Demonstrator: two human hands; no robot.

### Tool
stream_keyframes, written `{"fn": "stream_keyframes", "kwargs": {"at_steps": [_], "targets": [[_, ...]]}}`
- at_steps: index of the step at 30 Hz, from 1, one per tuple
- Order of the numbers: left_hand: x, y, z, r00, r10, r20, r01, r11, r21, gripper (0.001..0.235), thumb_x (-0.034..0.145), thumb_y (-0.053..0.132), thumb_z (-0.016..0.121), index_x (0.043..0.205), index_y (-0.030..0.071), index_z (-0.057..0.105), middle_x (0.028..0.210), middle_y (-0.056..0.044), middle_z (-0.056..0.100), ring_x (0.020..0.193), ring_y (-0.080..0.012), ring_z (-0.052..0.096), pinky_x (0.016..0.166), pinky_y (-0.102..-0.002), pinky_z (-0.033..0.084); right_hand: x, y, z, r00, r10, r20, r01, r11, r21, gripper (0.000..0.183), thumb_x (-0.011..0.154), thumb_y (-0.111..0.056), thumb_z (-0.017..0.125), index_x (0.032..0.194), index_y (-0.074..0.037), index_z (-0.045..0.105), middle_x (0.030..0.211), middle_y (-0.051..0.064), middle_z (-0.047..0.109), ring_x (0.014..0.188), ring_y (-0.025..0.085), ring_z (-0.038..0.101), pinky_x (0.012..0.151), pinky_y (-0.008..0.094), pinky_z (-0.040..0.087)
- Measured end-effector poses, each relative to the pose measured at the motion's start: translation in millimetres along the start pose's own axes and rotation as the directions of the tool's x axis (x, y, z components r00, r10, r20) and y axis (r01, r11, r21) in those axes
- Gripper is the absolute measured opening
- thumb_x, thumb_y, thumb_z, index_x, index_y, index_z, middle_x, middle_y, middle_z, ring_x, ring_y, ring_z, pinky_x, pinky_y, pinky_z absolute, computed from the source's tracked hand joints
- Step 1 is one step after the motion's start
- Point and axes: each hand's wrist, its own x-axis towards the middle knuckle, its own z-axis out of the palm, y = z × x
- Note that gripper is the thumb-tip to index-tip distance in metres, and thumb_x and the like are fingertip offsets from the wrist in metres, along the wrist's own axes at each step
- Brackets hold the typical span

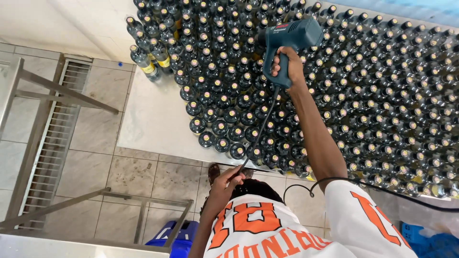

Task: Using a handheld heat gun to shrink plastic safety seals onto the caps of numerous bottles arranged on a table.

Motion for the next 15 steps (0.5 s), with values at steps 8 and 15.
{"fn": "stream_keyframes", "kwargs": {"at_steps": [8, 15], "targets": [[3.4, 11.7, -2.6, 0.998, -0.031, 0.046, 0.033, 0.999, -0.039, 0.060, 0.106, 0.040, 0.057, 0.158, 0.011, 0.061, 0.114, 0.002, 0.077, 0.102, -0.0128, 0.070, 0.098, -0.032, 0.057, -9.4, -16.1, 12.4, 0.995, 0.078, 0.066, -0.069, 0.990, -0.126, 0.016, 0.100, -0.022, 0.066, 0.094, -0.008, 0.062, 0.069, 0.005, 0.061, 0.047, 0.012, 0.054, 0.043, 0.027, 0.050], [4.7, -10.3, -12.4, 0.996, -0.044, 0.082, 0.035, 0.994, 0.099, 0.067, 0.104, 0.055, 0.052, 0.152, 0.011, 0.067, 0.111, 0.001, 0.083, 0.093, -0.0097, 0.073, 0.095, -0.031, 0.058, -68.3, -25.3, -5.7, 0.989, -0.078, 0.129, 0.095, 0.986, -0.138, 0.019, 0.103, -0.025, 0.070, 0.103, -0.007, 0.063, 0.070, 0.002, 0.063, 0.049, 0.009, 0.057, 0.043, 0.025, 0.053]]}}
